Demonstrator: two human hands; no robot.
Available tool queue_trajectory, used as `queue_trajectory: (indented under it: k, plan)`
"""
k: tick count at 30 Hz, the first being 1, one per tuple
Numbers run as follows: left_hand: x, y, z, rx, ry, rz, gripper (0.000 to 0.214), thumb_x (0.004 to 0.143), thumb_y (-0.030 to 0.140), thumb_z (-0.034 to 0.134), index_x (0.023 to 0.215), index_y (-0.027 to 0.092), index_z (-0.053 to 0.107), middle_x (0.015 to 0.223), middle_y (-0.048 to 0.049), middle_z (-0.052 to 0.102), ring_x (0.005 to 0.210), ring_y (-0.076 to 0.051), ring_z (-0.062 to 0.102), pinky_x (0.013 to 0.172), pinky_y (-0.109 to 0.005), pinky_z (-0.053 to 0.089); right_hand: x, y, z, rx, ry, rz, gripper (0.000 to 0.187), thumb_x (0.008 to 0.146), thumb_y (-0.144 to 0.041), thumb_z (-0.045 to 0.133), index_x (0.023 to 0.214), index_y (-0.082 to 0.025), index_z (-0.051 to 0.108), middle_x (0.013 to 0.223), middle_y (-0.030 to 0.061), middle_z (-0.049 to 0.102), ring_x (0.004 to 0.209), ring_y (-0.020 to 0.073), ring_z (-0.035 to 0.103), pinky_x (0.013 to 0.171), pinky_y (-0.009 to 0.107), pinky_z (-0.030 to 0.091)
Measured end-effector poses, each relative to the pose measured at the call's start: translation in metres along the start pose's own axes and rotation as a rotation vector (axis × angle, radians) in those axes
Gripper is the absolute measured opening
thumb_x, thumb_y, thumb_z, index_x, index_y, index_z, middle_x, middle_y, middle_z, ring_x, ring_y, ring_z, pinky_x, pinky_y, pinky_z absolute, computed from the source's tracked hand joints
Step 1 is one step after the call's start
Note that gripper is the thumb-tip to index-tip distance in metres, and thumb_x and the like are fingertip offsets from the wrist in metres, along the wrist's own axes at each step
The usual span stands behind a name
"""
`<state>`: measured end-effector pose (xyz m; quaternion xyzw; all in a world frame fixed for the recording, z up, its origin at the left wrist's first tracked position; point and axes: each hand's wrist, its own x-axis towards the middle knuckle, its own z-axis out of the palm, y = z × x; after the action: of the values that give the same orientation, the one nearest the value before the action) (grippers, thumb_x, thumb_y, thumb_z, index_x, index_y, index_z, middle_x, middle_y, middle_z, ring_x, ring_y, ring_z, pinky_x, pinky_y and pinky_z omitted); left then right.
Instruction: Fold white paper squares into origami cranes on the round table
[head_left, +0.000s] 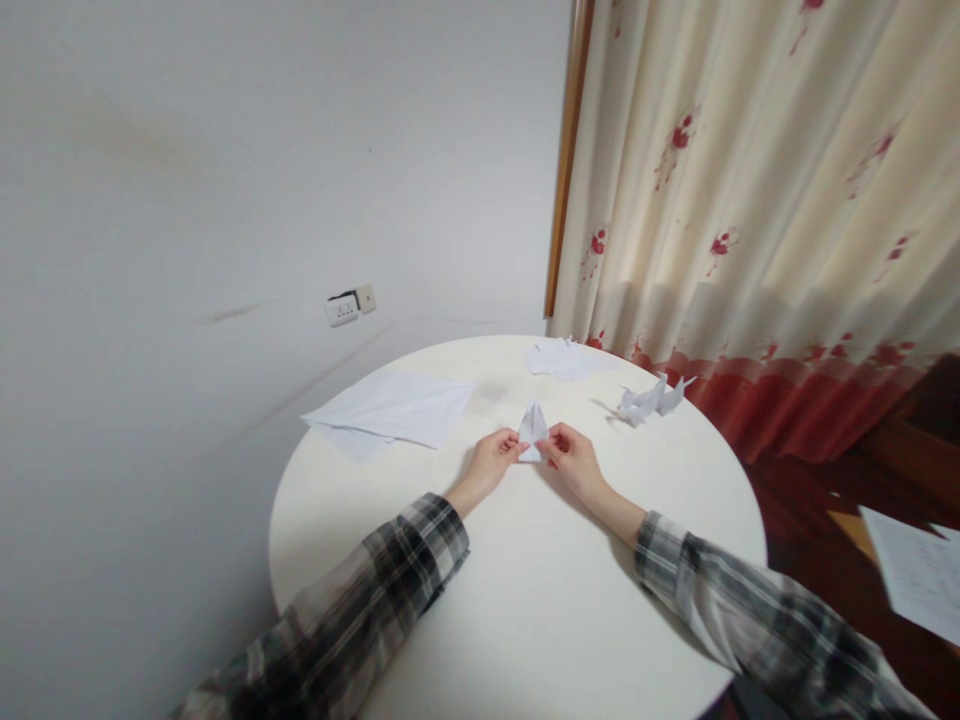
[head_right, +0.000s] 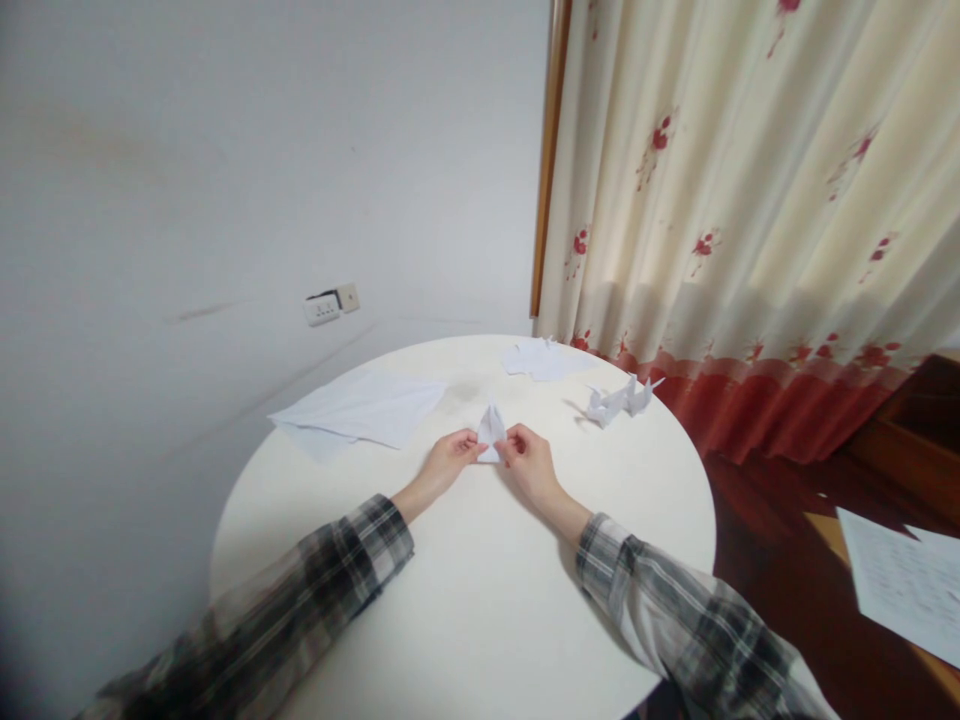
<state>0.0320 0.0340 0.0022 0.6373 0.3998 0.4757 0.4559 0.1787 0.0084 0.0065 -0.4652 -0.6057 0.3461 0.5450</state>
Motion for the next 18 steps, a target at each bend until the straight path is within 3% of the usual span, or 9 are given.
queue_trajectory:
  k: [3,6,11,18]
  plan:
    - [0.000,-0.002,-0.005,0.113,-0.024,0.036,0.021,0.062,0.034,0.062,0.063,0.014,0.056,0.060,0.0012,0.055,0.061,-0.012,0.051,0.060,-0.022,0.039,0.000,-0.004,-0.003,-0.021,-0.076,0.016,0.021,0.066,-0.035,0.060,0.075,-0.017,0.056,0.065,-0.0012,0.057,0.048,0.0098,0.049,0.044,0.021,0.035]
    - [-0.001,0.001,-0.009,0.219,-0.037,0.072,0.018,0.065,0.031,0.061,0.070,0.014,0.060,0.065,0.0001,0.059,0.063,-0.012,0.052,0.063,-0.023,0.039,0.000,-0.007,-0.006,0.003,-0.021,-0.015,0.027,0.071,-0.039,0.056,0.086,-0.017,0.058,0.081,0.0029,0.061,0.054,0.0106,0.052,0.047,0.022,0.038]
    - [-0.003,0.006,-0.010,0.312,-0.006,0.067,0.021,0.063,0.026,0.064,0.080,0.015,0.061,0.071,-0.0002,0.061,0.065,-0.012,0.053,0.061,-0.022,0.038,0.001,-0.005,-0.011,-0.002,0.124,-0.093,0.024,0.074,-0.038,0.055,0.085,-0.017,0.058,0.079,0.0031,0.061,0.057,0.0106,0.051,0.053,0.023,0.041]
    - [-0.007,0.017,-0.007,0.291,0.023,0.072,0.033,0.058,0.023,0.069,0.086,0.016,0.052,0.070,0.0027,0.058,0.062,-0.010,0.052,0.055,-0.019,0.038,0.003,0.001,-0.010,-0.014,0.119,-0.112,0.019,0.071,-0.033,0.058,0.080,-0.016,0.061,0.075,0.0028,0.062,0.063,0.0124,0.052,0.058,0.024,0.041]
